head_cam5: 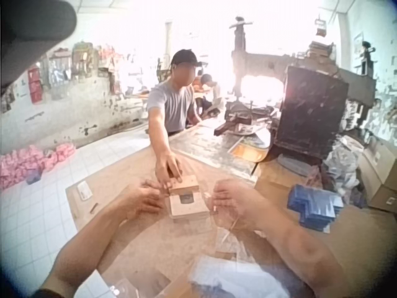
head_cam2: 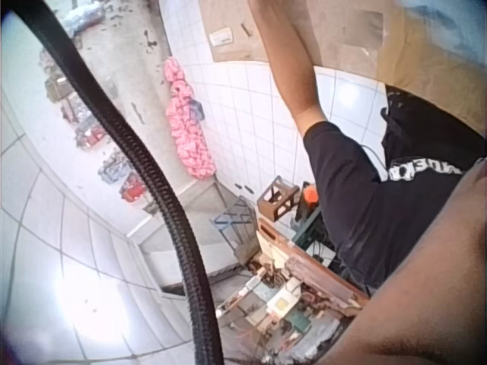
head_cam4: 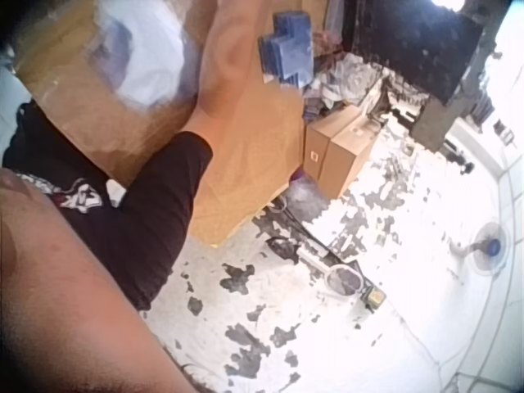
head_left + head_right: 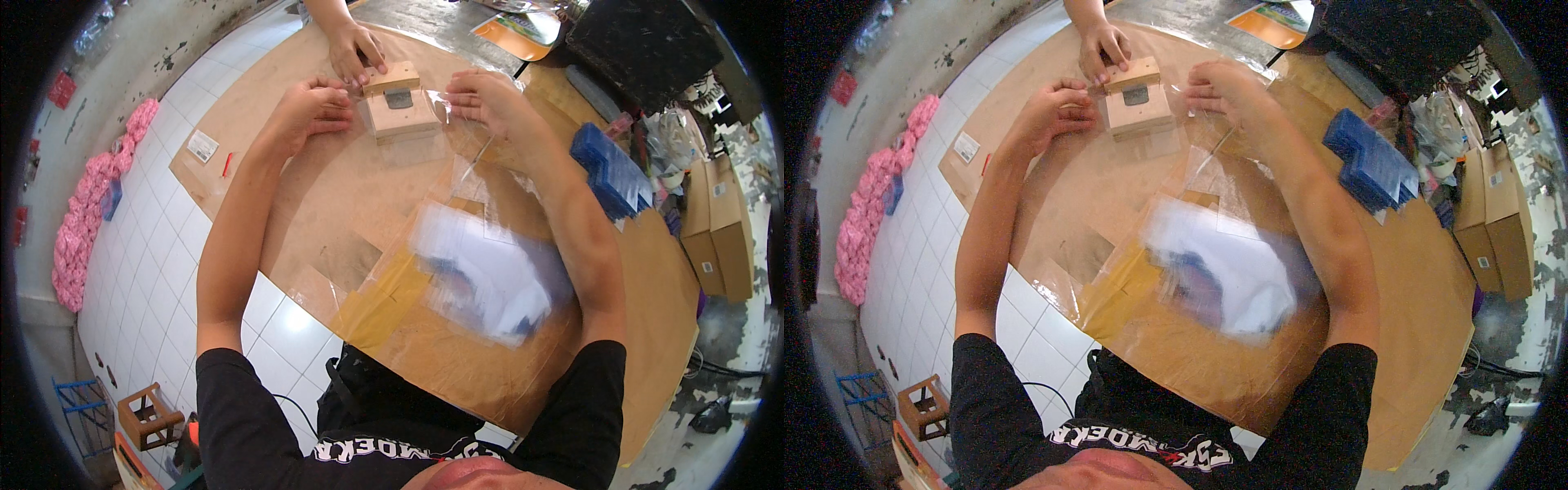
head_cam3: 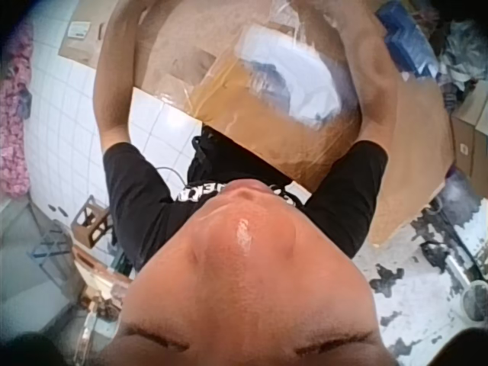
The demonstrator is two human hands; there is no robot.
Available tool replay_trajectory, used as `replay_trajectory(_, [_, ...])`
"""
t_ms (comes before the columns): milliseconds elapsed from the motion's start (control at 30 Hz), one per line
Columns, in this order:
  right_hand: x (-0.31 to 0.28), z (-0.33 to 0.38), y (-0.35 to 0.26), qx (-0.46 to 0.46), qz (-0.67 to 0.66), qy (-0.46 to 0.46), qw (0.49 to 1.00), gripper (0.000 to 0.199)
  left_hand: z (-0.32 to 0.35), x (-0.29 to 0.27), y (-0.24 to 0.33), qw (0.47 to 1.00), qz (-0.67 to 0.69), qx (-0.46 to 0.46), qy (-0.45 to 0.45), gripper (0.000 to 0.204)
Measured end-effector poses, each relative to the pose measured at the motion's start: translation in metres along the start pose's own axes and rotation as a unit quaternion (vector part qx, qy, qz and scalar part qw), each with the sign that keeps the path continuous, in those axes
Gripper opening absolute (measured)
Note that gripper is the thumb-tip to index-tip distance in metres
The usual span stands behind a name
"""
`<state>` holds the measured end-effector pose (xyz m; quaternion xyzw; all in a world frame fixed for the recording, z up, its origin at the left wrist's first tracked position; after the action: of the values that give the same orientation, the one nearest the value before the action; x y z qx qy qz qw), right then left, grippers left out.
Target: The person seals small plastic pouches containing blue components. They position the open end of each pouch inside a wooden clamping jig, press the edges together to form a seal, and then place the completed pouch onto a stack of finished items.
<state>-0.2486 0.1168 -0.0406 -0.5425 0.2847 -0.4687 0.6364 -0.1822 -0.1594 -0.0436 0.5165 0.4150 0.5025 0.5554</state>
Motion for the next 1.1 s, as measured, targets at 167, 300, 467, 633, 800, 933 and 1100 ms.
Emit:
replay_trajectory(167, [-0.041,0.017,-0.065,-0.173,0.125,0.028,0.977,0.027,0.008,-0.024,0.028,0.973,-0.139,0.093,0.16,0.027])
replay_trajectory(300, [-0.033,0.055,-0.091,-0.171,0.256,0.025,0.951,0.031,0.028,-0.029,0.051,0.9,-0.253,0.255,0.248,0.02])
replay_trajectory(467, [-0.02,0.12,-0.046,-0.103,0.58,-0.152,0.794,0.048,0.079,0.041,0.079,0.772,-0.33,0.516,0.17,0.01])
replay_trajectory(633, [-0.018,0.16,-0.017,-0.081,0.671,-0.165,0.718,0.072,0.107,0.146,0.098,0.758,-0.347,0.552,-0.035,0.008])
replay_trajectory(800, [-0.048,0.148,-0.002,-0.077,0.589,-0.16,0.788,0.058,0.104,0.215,0.113,0.746,-0.398,0.51,-0.157,0.008])
replay_trajectory(933, [-0.04,0.153,-0.016,-0.118,0.588,-0.114,0.792,0.034,0.093,0.207,0.108,0.791,-0.343,0.503,-0.063,0.015])
replay_trajectory(1100, [-0.05,0.192,-0.032,-0.086,0.414,-0.096,0.901,0.012,0.074,0.191,0.077,0.884,-0.263,0.379,-0.07,0.033])
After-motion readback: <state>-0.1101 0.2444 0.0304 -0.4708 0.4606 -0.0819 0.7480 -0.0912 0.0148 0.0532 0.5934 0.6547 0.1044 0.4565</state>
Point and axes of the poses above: each hand's wrist, its own z-axis away from the middle knuckle, its own x-axis out of the palm, y = z × x, the point moved 7 cm from there along -z, towards the middle knuckle, and after that the axes turned 10 degrees about -y, right-handed, at the moved point
